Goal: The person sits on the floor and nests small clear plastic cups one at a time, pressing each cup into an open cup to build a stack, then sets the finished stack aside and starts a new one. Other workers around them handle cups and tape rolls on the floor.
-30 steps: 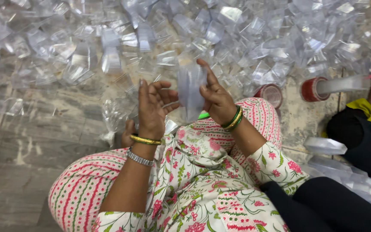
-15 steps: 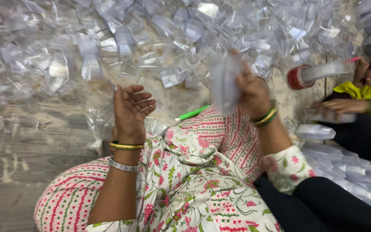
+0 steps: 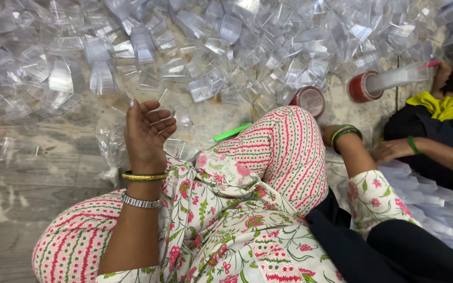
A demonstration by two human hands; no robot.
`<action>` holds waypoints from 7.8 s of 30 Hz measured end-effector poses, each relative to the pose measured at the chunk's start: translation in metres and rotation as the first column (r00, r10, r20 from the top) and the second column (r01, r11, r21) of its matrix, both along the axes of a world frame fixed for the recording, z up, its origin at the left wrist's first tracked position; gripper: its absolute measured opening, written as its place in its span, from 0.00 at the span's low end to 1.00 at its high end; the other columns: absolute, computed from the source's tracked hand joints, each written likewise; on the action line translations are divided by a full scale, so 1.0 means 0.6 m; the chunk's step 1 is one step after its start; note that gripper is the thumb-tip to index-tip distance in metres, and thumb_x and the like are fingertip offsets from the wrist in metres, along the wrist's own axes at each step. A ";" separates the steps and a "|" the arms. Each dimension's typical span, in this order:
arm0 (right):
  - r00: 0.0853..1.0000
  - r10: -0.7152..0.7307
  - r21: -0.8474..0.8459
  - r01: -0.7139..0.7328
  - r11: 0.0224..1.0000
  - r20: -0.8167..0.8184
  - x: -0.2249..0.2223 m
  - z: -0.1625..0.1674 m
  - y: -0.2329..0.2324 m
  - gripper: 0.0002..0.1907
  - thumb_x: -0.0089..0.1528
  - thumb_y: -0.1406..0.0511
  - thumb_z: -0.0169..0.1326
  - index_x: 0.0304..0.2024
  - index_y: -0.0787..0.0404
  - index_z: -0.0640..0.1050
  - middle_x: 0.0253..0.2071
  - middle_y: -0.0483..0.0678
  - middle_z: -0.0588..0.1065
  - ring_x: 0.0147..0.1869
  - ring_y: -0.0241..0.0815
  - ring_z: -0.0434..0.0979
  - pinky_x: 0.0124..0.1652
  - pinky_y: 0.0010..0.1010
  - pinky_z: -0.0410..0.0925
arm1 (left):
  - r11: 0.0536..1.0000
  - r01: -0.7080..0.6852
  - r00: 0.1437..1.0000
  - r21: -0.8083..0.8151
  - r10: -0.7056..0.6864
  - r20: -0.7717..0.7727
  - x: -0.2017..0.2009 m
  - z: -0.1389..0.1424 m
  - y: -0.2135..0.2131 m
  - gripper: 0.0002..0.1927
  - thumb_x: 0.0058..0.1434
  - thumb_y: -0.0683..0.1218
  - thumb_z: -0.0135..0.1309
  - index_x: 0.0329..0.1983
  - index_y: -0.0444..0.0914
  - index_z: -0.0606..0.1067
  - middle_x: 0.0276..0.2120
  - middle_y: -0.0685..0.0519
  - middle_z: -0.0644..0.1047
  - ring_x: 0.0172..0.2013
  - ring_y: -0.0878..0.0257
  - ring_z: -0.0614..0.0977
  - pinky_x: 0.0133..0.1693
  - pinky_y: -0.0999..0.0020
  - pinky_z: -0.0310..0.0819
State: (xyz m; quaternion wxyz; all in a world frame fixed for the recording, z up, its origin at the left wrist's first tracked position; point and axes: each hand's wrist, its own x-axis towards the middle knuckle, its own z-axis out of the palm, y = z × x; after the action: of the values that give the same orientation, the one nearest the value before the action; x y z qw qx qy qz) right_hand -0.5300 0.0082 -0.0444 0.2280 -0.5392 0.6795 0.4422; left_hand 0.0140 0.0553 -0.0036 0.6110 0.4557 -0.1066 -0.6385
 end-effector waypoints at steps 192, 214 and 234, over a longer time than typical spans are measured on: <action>-0.266 -0.141 0.271 0.556 0.786 0.954 0.541 0.056 -0.020 0.12 0.69 0.68 0.53 0.51 0.69 0.78 0.35 0.46 0.79 0.24 0.31 0.72 0.25 0.22 0.67 | 0.887 0.461 0.463 0.018 -0.259 0.847 -0.010 -0.005 -0.015 0.28 0.57 0.55 0.64 0.61 0.50 0.77 0.33 0.46 0.77 0.28 0.57 0.78 0.34 0.61 0.74; -0.205 -0.025 0.162 0.683 0.712 0.978 0.538 0.081 -0.026 0.10 0.70 0.65 0.51 0.49 0.65 0.79 0.37 0.51 0.81 0.26 0.33 0.74 0.28 0.24 0.69 | 0.926 0.377 0.560 0.025 -0.249 0.790 -0.009 0.011 -0.019 0.24 0.55 0.52 0.64 0.56 0.46 0.78 0.33 0.50 0.79 0.26 0.63 0.77 0.31 0.67 0.72; 0.543 0.530 -0.754 0.388 0.530 0.652 0.552 -0.065 -0.032 0.09 0.64 0.67 0.59 0.46 0.54 0.83 0.45 0.52 0.82 0.44 0.48 0.85 0.45 0.35 0.76 | 0.961 -0.088 0.566 -0.264 0.266 0.781 0.000 -0.017 -0.025 0.16 0.69 0.53 0.60 0.51 0.38 0.75 0.47 0.47 0.79 0.46 0.54 0.79 0.49 0.61 0.72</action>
State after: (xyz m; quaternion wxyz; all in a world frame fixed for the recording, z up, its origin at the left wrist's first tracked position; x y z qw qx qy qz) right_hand -0.1991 -0.0107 -0.0837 0.2094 -0.7489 0.5775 -0.2486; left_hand 0.0140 0.0406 -0.0136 0.5977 0.6423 -0.3882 -0.2820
